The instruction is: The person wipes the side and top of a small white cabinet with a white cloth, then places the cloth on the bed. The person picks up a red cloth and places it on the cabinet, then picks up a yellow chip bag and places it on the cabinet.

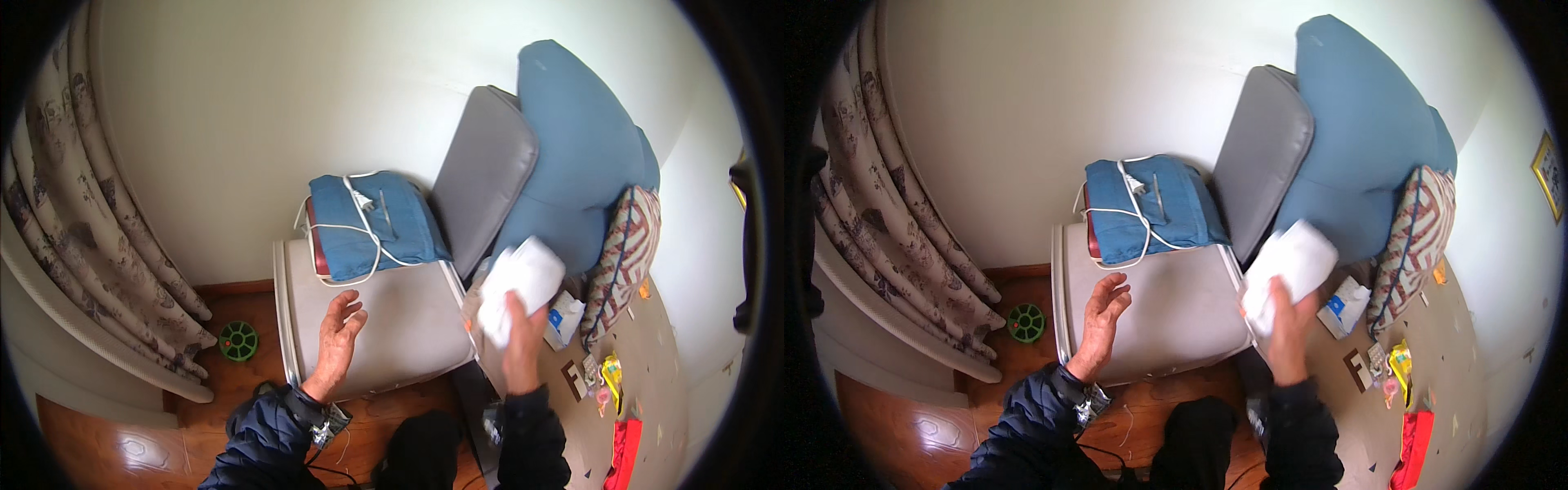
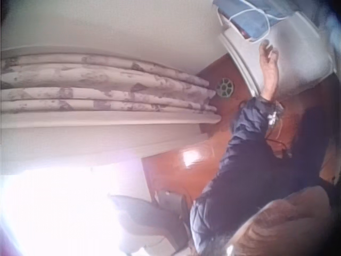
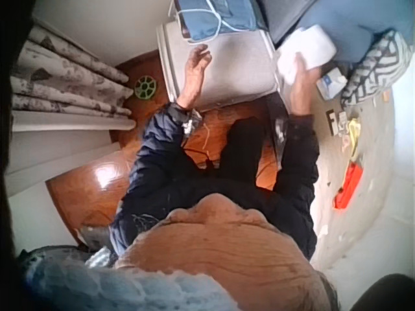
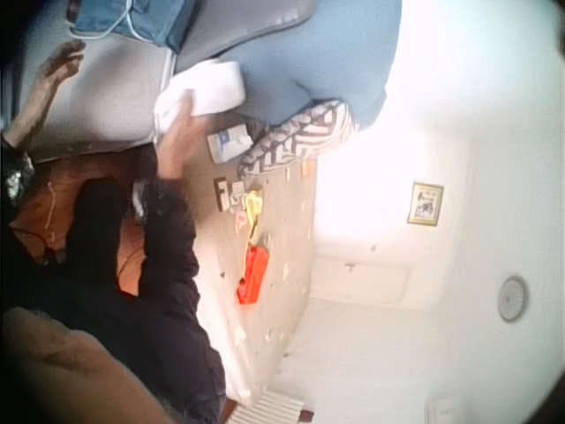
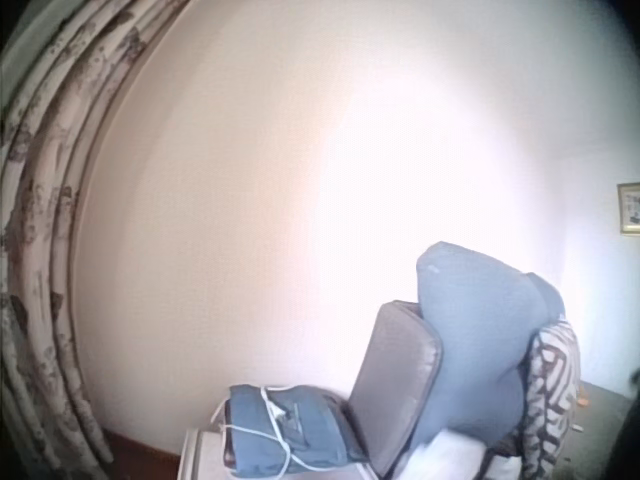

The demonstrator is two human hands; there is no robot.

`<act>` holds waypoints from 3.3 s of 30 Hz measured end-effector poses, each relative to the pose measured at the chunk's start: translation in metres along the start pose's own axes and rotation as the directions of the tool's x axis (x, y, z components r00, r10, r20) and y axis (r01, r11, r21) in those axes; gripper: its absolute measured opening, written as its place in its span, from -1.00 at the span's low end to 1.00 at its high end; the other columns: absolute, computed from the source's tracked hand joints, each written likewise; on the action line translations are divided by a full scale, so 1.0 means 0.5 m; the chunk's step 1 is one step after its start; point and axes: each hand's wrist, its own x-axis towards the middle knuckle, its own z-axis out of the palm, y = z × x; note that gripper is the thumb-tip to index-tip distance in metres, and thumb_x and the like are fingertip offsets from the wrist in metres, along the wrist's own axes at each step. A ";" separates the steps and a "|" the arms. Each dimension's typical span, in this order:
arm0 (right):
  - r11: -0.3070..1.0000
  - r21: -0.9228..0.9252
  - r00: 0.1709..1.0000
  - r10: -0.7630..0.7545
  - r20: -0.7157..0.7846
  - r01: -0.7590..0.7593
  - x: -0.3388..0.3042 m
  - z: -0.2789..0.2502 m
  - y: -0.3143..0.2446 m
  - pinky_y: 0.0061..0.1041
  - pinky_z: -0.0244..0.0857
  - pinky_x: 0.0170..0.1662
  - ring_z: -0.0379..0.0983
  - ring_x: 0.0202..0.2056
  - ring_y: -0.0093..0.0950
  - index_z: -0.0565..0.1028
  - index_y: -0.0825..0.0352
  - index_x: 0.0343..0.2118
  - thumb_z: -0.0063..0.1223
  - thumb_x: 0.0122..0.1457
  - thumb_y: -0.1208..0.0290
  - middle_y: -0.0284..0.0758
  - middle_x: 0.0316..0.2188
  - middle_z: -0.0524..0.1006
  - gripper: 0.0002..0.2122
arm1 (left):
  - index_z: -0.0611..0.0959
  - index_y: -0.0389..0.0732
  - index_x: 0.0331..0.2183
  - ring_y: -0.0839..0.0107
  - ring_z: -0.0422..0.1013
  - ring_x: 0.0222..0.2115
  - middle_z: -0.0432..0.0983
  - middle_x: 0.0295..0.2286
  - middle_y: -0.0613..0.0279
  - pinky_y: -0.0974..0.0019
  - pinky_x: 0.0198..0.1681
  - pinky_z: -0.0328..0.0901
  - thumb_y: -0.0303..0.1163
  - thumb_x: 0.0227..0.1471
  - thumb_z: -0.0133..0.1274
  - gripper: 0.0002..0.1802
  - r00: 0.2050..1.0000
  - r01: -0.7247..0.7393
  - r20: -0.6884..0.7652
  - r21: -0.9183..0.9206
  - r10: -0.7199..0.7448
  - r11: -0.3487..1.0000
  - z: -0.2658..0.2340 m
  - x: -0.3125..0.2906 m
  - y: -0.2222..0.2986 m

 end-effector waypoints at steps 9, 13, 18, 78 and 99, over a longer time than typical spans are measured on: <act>0.906 -0.421 0.812 0.210 0.545 0.049 0.116 0.327 0.137 -0.42 0.46 -0.06 0.52 -0.12 -0.52 0.47 0.46 0.12 0.22 0.27 0.43 -0.29 -0.11 0.60 -0.60 | 0.29 -0.33 0.34 0.16 0.27 0.25 0.32 0.24 -0.01 0.17 0.28 0.22 -0.36 0.22 0.05 -0.29 0.998 0.052 -0.015 -0.124 -0.055 0.991 -0.045 0.081 -0.023; 0.975 -0.095 0.586 -0.040 0.809 0.199 0.128 0.402 0.035 -0.43 0.41 0.08 0.46 0.03 -0.53 0.40 0.42 0.23 0.22 0.28 0.42 -0.30 -0.02 0.56 -0.52 | 0.36 -0.30 0.31 0.29 0.31 0.21 0.37 0.21 0.07 0.19 0.25 0.23 -0.30 0.27 0.06 -0.35 0.985 0.125 -0.095 -0.203 -0.147 0.971 -0.049 0.084 -0.033; 0.972 -0.076 0.718 0.215 0.662 -0.221 0.338 0.377 0.123 -0.45 0.51 -0.10 0.60 -0.08 -0.42 0.49 0.34 0.11 0.12 0.25 0.49 -0.27 -0.10 0.62 -0.65 | 0.28 -0.32 0.36 0.13 0.23 0.30 0.27 0.29 -0.03 0.12 0.30 0.21 -0.37 0.16 0.13 -0.21 0.996 0.089 0.015 -0.192 -0.087 0.977 -0.063 0.081 -0.030; 0.246 -0.748 0.675 -0.323 -0.663 -0.617 -0.595 -0.839 -0.191 -0.16 0.38 0.15 0.53 0.05 0.02 0.49 0.39 0.15 0.27 0.11 0.27 0.10 0.01 0.59 -0.46 | 0.58 -0.12 -0.23 0.65 0.31 -0.43 0.44 -0.45 0.43 0.54 -0.34 0.17 -0.26 0.29 0.14 -0.84 0.988 -0.068 0.154 0.280 0.025 0.958 -0.131 -0.200 0.182; 0.104 -0.861 0.683 -0.565 -0.463 -0.497 -0.675 -0.856 -0.253 -0.24 0.37 0.11 0.54 0.00 -0.16 0.53 0.39 0.04 0.23 0.18 0.38 -0.06 -0.10 0.61 -0.63 | 0.68 -0.24 -0.10 0.49 0.43 -0.26 0.60 -0.25 0.32 0.37 -0.07 0.32 -0.40 0.26 0.19 -0.80 0.970 -0.061 0.236 0.461 -0.056 0.885 -0.226 -0.318 0.079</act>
